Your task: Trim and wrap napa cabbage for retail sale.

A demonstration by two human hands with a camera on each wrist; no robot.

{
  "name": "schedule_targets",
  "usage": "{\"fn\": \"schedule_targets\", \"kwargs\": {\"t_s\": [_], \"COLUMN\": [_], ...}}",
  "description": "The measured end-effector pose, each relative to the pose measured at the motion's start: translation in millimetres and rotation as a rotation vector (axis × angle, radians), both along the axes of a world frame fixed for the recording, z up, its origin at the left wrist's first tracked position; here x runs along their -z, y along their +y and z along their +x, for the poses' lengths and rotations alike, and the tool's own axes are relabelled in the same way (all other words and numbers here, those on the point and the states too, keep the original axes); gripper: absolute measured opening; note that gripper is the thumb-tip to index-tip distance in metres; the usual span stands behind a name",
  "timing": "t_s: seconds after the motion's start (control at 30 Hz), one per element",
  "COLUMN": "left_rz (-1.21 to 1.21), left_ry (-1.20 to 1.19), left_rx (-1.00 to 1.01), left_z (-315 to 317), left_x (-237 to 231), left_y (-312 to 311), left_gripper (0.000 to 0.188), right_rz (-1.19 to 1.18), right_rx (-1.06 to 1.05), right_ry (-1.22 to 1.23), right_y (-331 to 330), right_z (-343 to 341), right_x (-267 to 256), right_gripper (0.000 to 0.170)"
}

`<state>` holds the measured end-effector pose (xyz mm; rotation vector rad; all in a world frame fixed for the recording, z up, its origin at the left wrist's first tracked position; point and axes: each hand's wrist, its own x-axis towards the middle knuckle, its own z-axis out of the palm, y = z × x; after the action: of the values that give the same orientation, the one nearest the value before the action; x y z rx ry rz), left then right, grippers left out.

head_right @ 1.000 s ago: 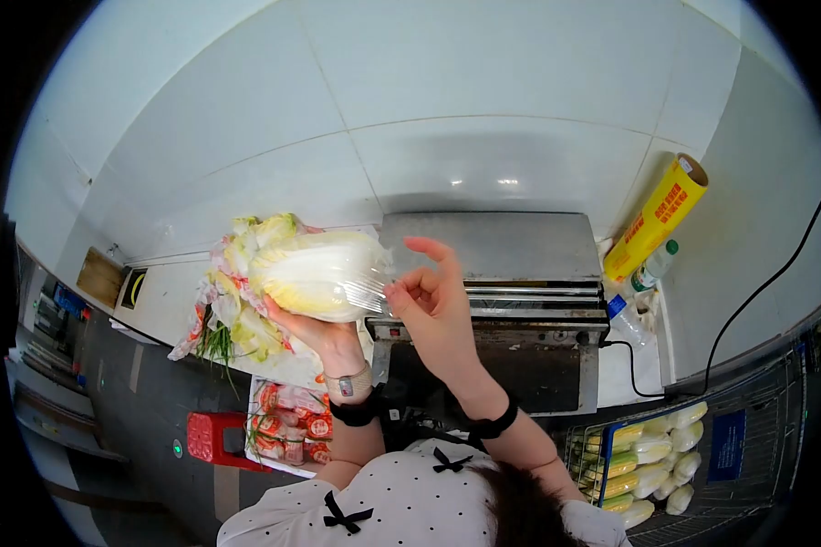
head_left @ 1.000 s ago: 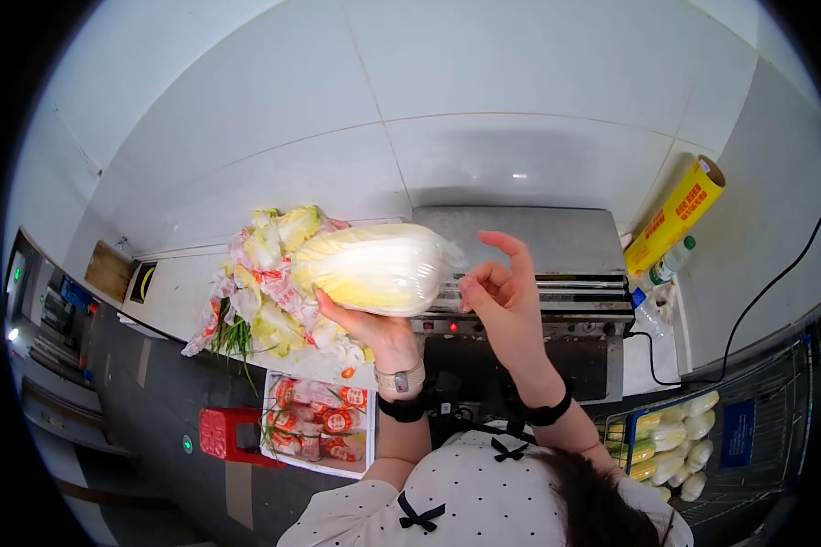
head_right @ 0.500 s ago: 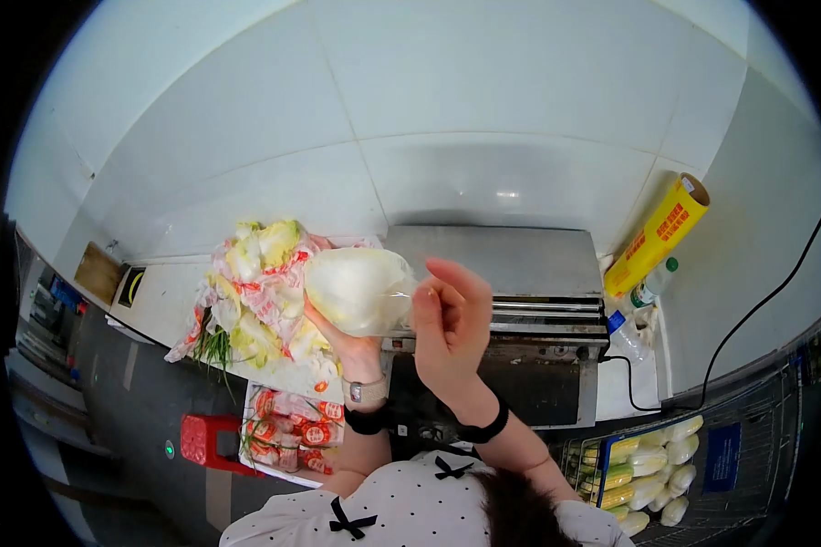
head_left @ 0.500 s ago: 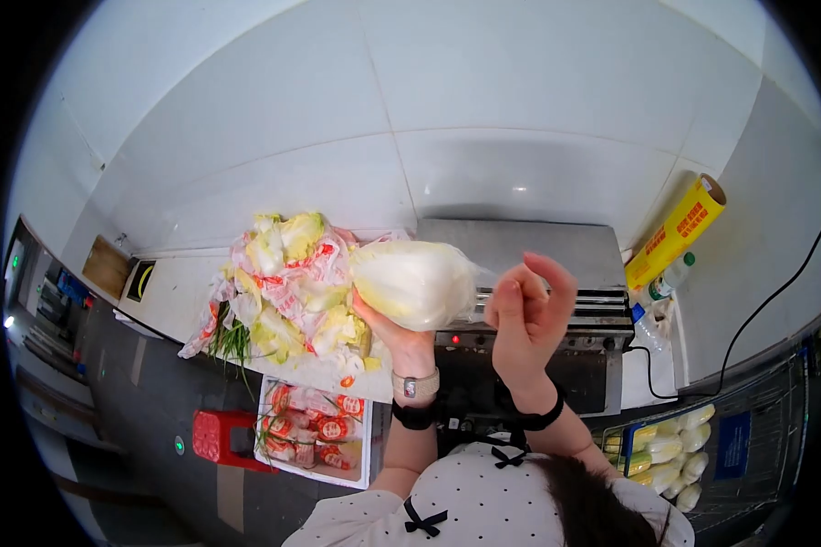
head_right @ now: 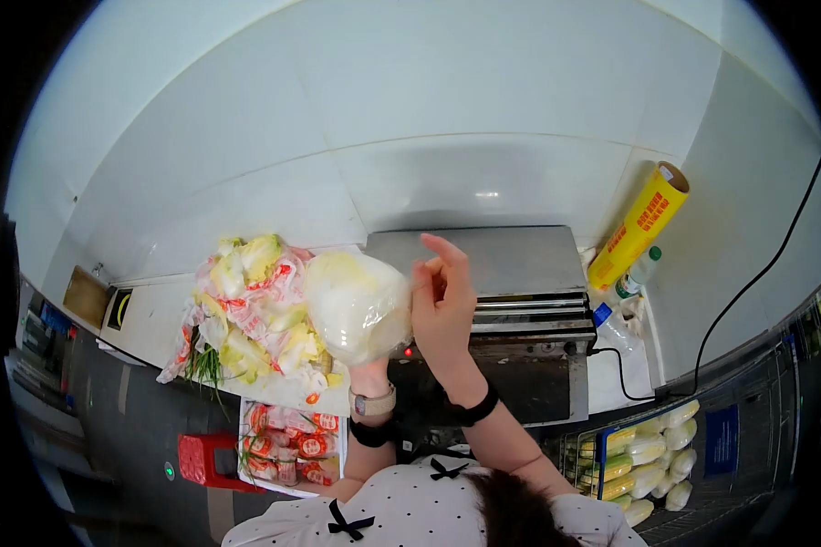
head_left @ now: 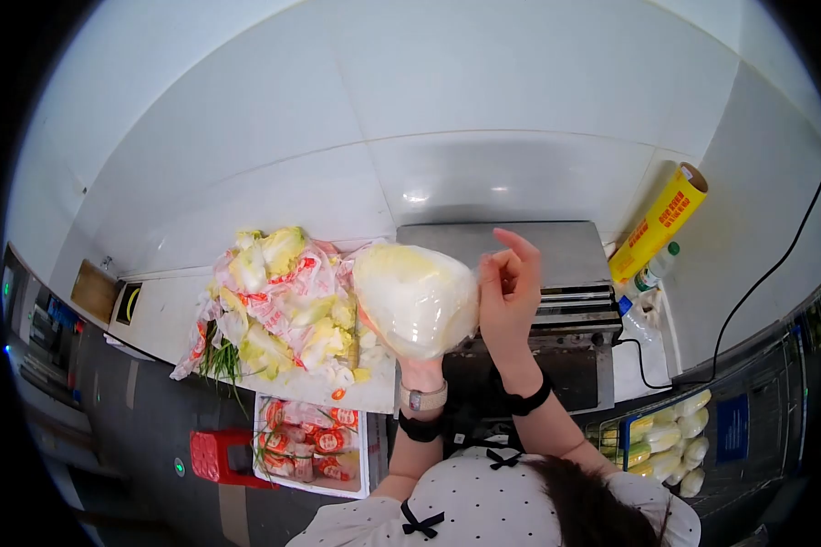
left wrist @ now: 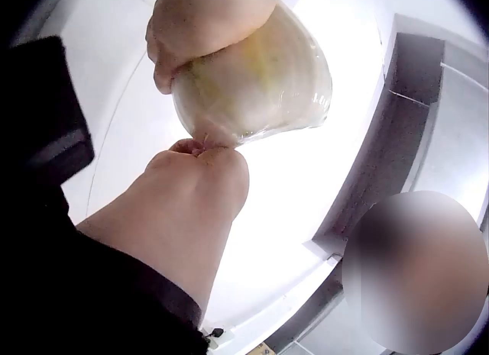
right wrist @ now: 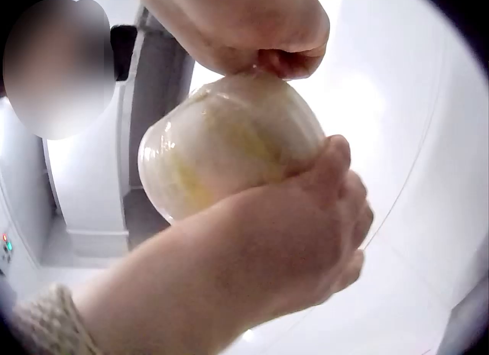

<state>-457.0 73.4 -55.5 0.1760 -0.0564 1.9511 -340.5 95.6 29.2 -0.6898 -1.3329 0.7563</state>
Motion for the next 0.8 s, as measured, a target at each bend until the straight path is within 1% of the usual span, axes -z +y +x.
{"fn": "schedule_targets", "kwargs": {"t_s": [0.07, 0.17, 0.27, 0.37, 0.47, 0.53, 0.6, 0.7, 0.73, 0.8], "left_rz": [0.119, 0.101, 0.065, 0.042, 0.028, 0.025, 0.023, 0.012, 0.013, 0.016], "left_ry": [-0.116, -0.140, -0.109, -0.088, -0.062, -0.050, -0.042, -0.038, -0.035, -0.032], "left_rx": [0.104, 0.166, 0.182, 0.184, 0.184, 0.181, 0.178, 0.181, 0.181, 0.181], "left_z": [0, 8, 13, 17, 19, 19, 19, 21, 22, 21], "left_x": [13, 16, 4, -5, -12, -16, -20, -23, -24, -25], "left_y": [3, 0, -5, -10, -13, -14, -17, -21, -22, -25], "left_gripper": [0.068, 0.068, 0.068, 0.068, 0.068, 0.067, 0.067, 0.067, 0.067, 0.067], "right_rz": [-0.082, -0.036, -0.429, -0.453, -0.104, 0.131, 0.422, 0.678, 0.590, 0.510], "right_rx": [0.012, -0.302, -0.802, -0.853, -0.266, -0.103, -0.042, -0.132, -0.165, -0.216], "right_ry": [-0.174, -0.046, 0.466, 0.384, 0.125, 0.133, 0.052, -0.386, -0.348, -0.251], "right_y": [-5, 16, -1, 3, 9, 2, -22, -42, -44, -42], "right_z": [11, 6, 4, 12, 19, 31, 41, 50, 48, 46], "right_x": [-6, 14, -2, -3, 4, 4, -6, -46, -50, -50], "right_gripper": [0.029, 0.032, 0.034, 0.034, 0.030, 0.032, 0.030, 0.031, 0.035, 0.034]}}
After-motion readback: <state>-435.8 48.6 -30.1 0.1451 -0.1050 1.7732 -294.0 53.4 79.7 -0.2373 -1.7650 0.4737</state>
